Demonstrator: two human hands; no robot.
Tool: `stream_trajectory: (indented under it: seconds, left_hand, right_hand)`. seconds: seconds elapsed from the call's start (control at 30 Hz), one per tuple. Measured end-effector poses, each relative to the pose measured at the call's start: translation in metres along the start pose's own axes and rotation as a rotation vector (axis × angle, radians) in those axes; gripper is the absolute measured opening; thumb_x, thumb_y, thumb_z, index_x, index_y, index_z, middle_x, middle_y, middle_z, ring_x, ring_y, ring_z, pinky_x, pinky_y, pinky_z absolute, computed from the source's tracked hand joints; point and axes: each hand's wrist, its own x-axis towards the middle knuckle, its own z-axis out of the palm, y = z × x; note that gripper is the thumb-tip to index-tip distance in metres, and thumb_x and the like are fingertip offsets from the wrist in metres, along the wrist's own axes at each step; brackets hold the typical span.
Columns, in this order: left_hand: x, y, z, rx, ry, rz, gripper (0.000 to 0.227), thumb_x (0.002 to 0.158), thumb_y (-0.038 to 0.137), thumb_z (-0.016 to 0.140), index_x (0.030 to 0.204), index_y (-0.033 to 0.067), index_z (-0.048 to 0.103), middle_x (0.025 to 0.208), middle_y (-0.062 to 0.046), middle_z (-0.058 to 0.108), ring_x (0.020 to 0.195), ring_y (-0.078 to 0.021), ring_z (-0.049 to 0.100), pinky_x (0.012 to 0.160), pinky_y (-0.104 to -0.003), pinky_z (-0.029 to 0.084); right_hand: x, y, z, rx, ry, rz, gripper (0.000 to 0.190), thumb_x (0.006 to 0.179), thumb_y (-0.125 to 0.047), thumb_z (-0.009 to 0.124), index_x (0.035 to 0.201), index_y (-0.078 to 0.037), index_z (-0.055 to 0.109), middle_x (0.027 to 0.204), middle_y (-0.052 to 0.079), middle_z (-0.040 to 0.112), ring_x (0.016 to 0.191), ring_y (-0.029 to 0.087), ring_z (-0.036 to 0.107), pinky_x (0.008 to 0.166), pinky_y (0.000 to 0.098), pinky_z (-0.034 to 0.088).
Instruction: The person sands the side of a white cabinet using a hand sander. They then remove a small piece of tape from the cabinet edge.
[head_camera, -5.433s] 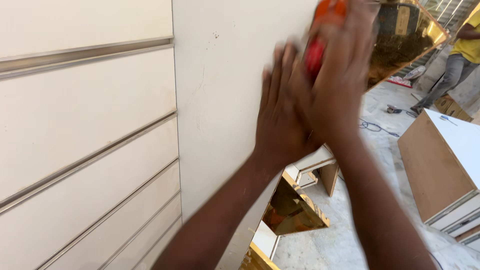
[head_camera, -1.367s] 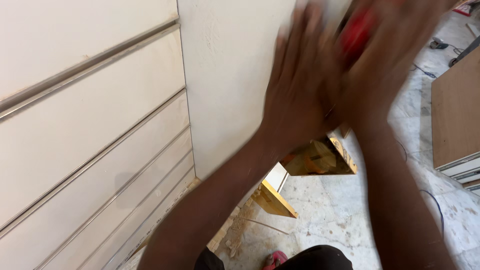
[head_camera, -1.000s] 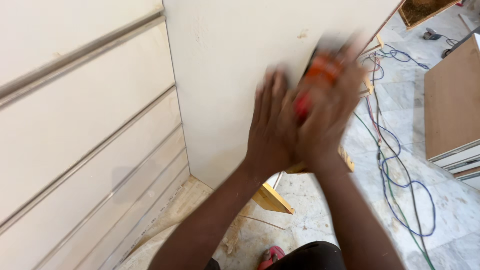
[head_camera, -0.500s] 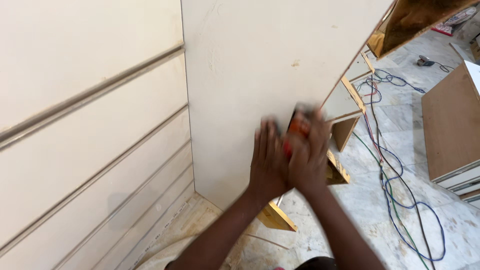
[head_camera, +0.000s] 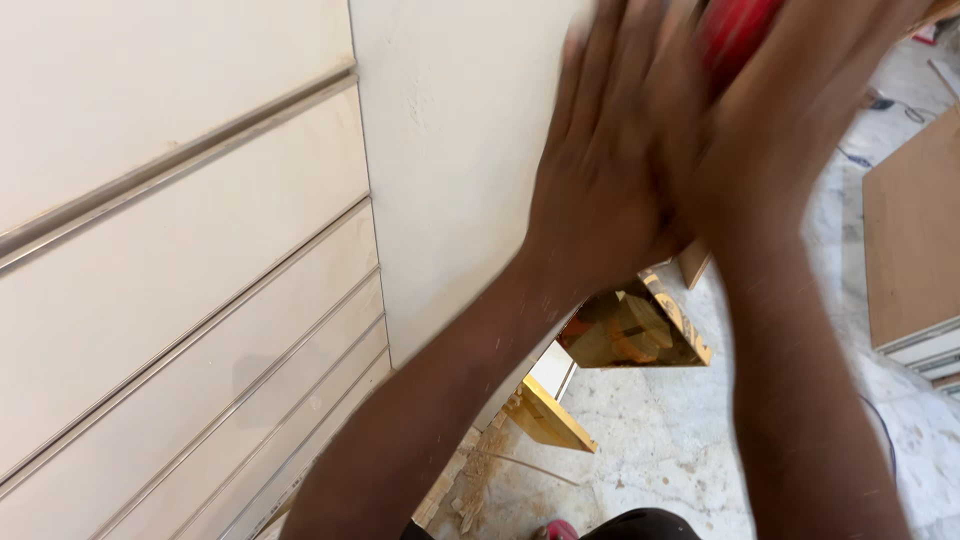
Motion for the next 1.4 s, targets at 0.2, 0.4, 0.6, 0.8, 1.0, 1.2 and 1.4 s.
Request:
stream_trajectory:
  seconds: [0.2,0.4,0.6,0.8,1.0,1.2,1.4]
  left_hand:
    - [-0.185,-0.019,0.013,0.127,-0.244,-0.158,0.064,0.105,0.033,0.058,0.146,-0.0099,0.034,0.158,-0.043,0.025,0.154,-0.0604,0.022,0.128,-0.066,0.021]
    - [-0.314,-0.001,-0.001,0.112,-0.349,-0.384,0.084,0.096,0.028,0.066,0.151,-0.0140,0.019,0.156,-0.043,0.027,0.147,-0.0575,0.028,0.119,-0.063,0.026]
    - [-0.363,0.075,-0.048,-0.238,-0.721,-0.868,0.078,0.083,0.022,0.072,0.149,0.0001,0.036,0.144,-0.024,0.053,0.121,-0.0408,0.061,0.099,-0.045,0.052]
    - [-0.366,0.099,-0.052,-0.274,-0.586,-0.946,0.056,0.079,0.018,0.075,0.132,0.0054,0.062,0.122,-0.018,0.070,0.105,-0.0341,0.072,0.091,-0.040,0.058]
    - [-0.365,0.093,-0.036,-0.217,-0.649,-1.009,0.049,0.071,0.015,0.078,0.118,0.0038,0.070,0.104,-0.019,0.075,0.089,-0.0301,0.076,0.082,-0.037,0.059]
    - [-0.358,0.022,-0.040,-0.140,-0.844,-1.143,0.049,0.064,0.021,0.082,0.110,0.0077,0.074,0.087,-0.013,0.078,0.077,-0.0221,0.076,0.075,-0.032,0.060]
    - [-0.374,-0.038,-0.048,-0.095,-0.992,-1.303,0.048,0.062,0.021,0.082,0.106,0.0052,0.074,0.088,-0.013,0.076,0.076,-0.0219,0.077,0.069,-0.033,0.063]
  right_hand:
    - [-0.201,-0.059,0.045,0.149,-0.146,0.100,0.021,0.096,-0.009,0.074,0.111,-0.010,0.059,0.145,0.020,0.051,0.146,0.046,0.041,0.126,0.0661,0.028]
    - [-0.325,-0.122,0.046,0.384,-0.268,0.148,0.030,0.093,-0.010,0.076,0.116,-0.008,0.056,0.146,0.019,0.050,0.145,0.043,0.039,0.123,0.0590,0.031]
    - [-0.370,-0.160,-0.041,0.622,-0.341,0.950,0.028,0.088,-0.004,0.068,0.112,-0.007,0.053,0.154,0.024,0.040,0.145,0.039,0.040,0.116,0.0522,0.034]
    - [-0.455,-0.135,-0.048,1.228,0.098,2.106,0.024,0.095,-0.007,0.065,0.116,-0.010,0.054,0.115,0.006,0.060,0.101,0.016,0.060,0.092,0.0337,0.052]
    - [-0.504,-0.140,-0.053,1.150,-0.196,2.334,0.026,0.095,-0.014,0.068,0.118,-0.006,0.056,0.112,0.011,0.061,0.094,0.018,0.062,0.083,0.0378,0.055]
    - [-0.505,-0.153,-0.045,1.031,-0.778,1.727,0.049,0.099,-0.020,0.069,0.145,-0.010,0.054,0.142,0.014,0.057,0.127,0.022,0.056,0.102,0.0314,0.044]
    - [-0.468,-0.189,-0.039,1.321,-0.885,0.995,0.075,0.082,-0.006,0.066,0.151,-0.004,0.037,0.139,0.022,0.050,0.129,0.032,0.058,0.105,0.0409,0.051]
